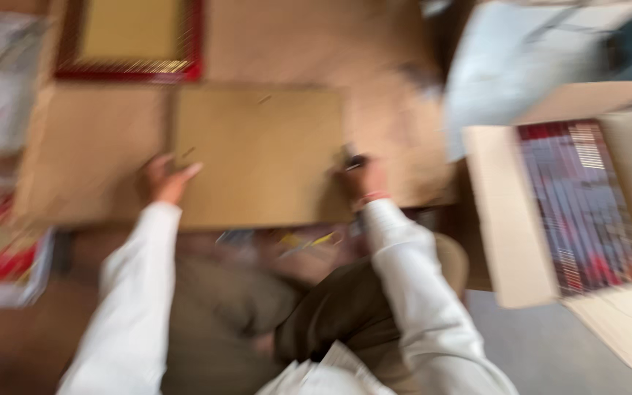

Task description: The person sits on the floor and assembles a picture frame: they place a white print into the black frame, add a hardboard backing panel, and use a screwdriver to fasten the backing. They then hold up a finished framed religious print to view it.

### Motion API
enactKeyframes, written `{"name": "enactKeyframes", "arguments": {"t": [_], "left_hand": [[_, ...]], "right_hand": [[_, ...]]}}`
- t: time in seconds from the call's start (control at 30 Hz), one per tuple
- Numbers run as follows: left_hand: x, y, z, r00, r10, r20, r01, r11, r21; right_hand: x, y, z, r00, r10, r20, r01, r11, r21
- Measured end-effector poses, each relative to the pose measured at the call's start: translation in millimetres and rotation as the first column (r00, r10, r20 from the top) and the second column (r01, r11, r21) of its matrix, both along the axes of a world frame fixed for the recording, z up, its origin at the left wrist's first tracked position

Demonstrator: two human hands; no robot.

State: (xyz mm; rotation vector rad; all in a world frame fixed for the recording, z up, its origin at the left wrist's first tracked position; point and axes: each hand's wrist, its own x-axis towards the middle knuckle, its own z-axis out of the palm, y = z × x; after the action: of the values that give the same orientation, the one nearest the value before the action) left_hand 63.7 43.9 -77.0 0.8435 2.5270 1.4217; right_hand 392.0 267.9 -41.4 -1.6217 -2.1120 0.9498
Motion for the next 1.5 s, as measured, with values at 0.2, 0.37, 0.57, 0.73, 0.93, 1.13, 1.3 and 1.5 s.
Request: {"name": "enactKeyframes", "arguments": {"t": [0.2, 0.37, 0.57, 0.73, 0.93, 1.13, 1.3, 1.5], "left_hand": [[-4.5, 29.3, 31.3, 0.966, -0.124, 0.227, 0.161, 0.975, -0.151], [-5.9, 23.5, 49.8, 0.943, -0.071, 0.326, 0.155, 0.958, -0.240], [-1.4, 11.0, 115.5, 0.909, -0.085, 0.409, 0.118, 0.991, -0.056], [40.6, -16.5, 218.0, 0.958, -0.283, 0.035, 0.273, 0.945, 0.181], [89.1, -58.9, 249.0, 0.797, -0.366, -0.480, 0.597, 0.598, 0.535], [118.3, -105.2, 220.7, 0.698, -0.044, -0.715, 0.534, 0.697, 0.478], [111.1, -131.3, 202.5, 0.545, -0.048, -0.837, 0.591, 0.731, 0.343], [116.9, -131.4, 181.0, 0.637, -0.033, -0.770, 0.488, 0.790, 0.370]], "right_hand": [[16.2, 8.7, 18.1, 0.991, -0.051, -0.127, 0.041, 0.996, -0.075], [24.0, 2.7, 35.9, 0.928, -0.189, -0.320, 0.074, 0.937, -0.341], [47.7, 2.3, 71.8, 0.708, -0.159, -0.688, -0.117, 0.934, -0.337], [75.0, -5.4, 137.3, 0.592, 0.032, -0.805, -0.032, 0.999, 0.016], [124.2, -7.2, 195.4, 0.336, 0.282, -0.899, 0.031, 0.950, 0.310], [121.3, -11.0, 195.4, 0.224, 0.435, -0.872, -0.020, 0.897, 0.442], [112.2, -9.9, 181.8, 0.174, 0.468, -0.867, -0.058, 0.883, 0.465], [111.0, -6.6, 166.9, 0.167, 0.478, -0.863, -0.077, 0.879, 0.471]]}}
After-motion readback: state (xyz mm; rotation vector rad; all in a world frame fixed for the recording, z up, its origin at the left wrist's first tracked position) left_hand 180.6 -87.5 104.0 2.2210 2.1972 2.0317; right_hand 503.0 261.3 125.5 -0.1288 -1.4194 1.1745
